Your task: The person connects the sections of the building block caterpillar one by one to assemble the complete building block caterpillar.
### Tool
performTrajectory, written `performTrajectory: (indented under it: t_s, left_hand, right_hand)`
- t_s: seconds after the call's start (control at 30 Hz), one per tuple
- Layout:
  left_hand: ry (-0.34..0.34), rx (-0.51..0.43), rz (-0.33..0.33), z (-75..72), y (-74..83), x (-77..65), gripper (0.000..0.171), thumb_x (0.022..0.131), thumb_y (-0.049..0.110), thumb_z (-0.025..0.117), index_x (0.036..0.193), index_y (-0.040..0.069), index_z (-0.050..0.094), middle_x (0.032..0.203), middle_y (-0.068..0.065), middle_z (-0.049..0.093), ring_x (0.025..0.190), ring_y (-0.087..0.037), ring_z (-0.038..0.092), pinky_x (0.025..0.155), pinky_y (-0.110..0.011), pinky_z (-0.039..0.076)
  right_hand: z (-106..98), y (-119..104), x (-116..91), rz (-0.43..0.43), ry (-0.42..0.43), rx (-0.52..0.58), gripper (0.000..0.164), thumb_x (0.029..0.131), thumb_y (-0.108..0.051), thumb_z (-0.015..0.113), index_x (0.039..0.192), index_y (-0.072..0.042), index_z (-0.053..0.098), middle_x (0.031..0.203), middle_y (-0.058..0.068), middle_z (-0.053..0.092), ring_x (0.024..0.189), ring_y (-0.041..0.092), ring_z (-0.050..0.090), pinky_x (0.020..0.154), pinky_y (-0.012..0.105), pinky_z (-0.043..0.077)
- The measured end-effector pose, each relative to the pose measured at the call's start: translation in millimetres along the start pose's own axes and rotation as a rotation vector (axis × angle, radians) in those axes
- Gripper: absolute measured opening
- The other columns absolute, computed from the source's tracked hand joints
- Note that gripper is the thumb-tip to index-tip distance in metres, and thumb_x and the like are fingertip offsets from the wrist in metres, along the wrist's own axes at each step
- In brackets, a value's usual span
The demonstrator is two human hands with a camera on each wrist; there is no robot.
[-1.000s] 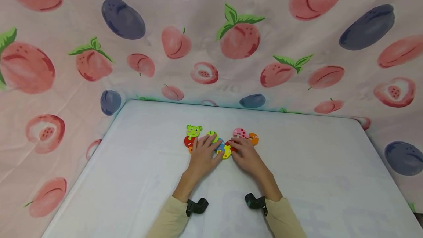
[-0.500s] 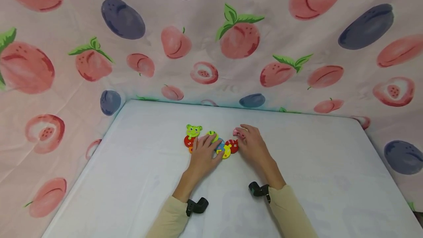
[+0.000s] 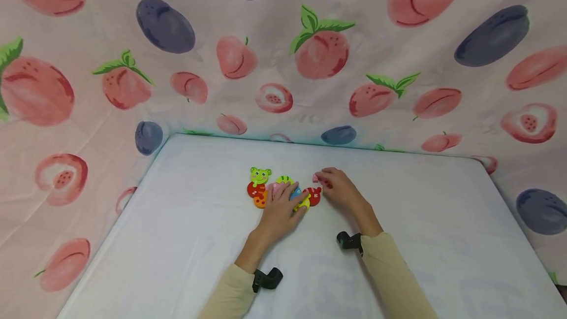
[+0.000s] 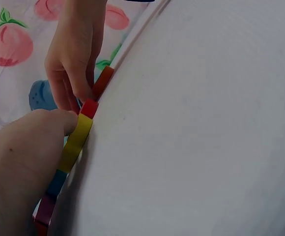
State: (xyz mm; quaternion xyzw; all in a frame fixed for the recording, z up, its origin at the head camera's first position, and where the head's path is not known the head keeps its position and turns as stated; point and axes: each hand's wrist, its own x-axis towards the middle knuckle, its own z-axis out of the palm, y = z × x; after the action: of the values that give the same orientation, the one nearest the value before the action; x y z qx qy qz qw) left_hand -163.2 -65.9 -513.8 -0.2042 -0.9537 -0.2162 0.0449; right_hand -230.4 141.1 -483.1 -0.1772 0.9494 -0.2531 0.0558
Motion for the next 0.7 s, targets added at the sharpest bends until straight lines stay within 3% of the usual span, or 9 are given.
performTrajectory:
  t_s: [0.23, 0.37, 0.7]
  left_hand:
    - [-0.045, 0.092, 0.045, 1.4, 2.7, -0.8, 0.046, 0.1, 0.042, 0.045, 0.145, 0.03, 0.046, 0.156, 0.006, 0.037, 0.147, -0.025, 0.028, 0.118, -0.066, 0.006]
    - [-0.072, 0.149, 0.071, 1.9, 3.4, -1.0, 0.048, 0.1, 0.042, 0.045, 0.147, 0.032, 0.041, 0.156, 0.009, 0.037, 0.147, -0.025, 0.028, 0.117, -0.068, 0.007]
    - [-0.074, 0.139, 0.067, 2.6, 3.1, -0.4, 0.047, 0.101, 0.042, 0.044, 0.147, 0.034, 0.041, 0.157, 0.009, 0.036, 0.148, -0.025, 0.027, 0.118, -0.067, 0.005]
  right_hand:
    - [3.1, 1.1, -1.8, -0.037, 0.043, -0.019, 0.042, 0.091, -0.009, 0.063, 0.133, -0.004, 0.058, 0.128, 0.022, 0.056, 0.119, 0.038, 0.053, 0.105, 0.051, 0.045]
    - [3.3, 1.4, -9.4, -0.006, 0.102, 0.005, 0.043, 0.091, -0.015, 0.066, 0.133, -0.004, 0.059, 0.126, 0.022, 0.057, 0.114, 0.036, 0.055, 0.101, 0.048, 0.05]
    - [4.8, -7.5, -39.1, 0.031, 0.127, 0.08, 0.049, 0.09, -0.02, 0.069, 0.136, -0.007, 0.057, 0.127, 0.02, 0.057, 0.116, 0.035, 0.057, 0.099, 0.048, 0.051]
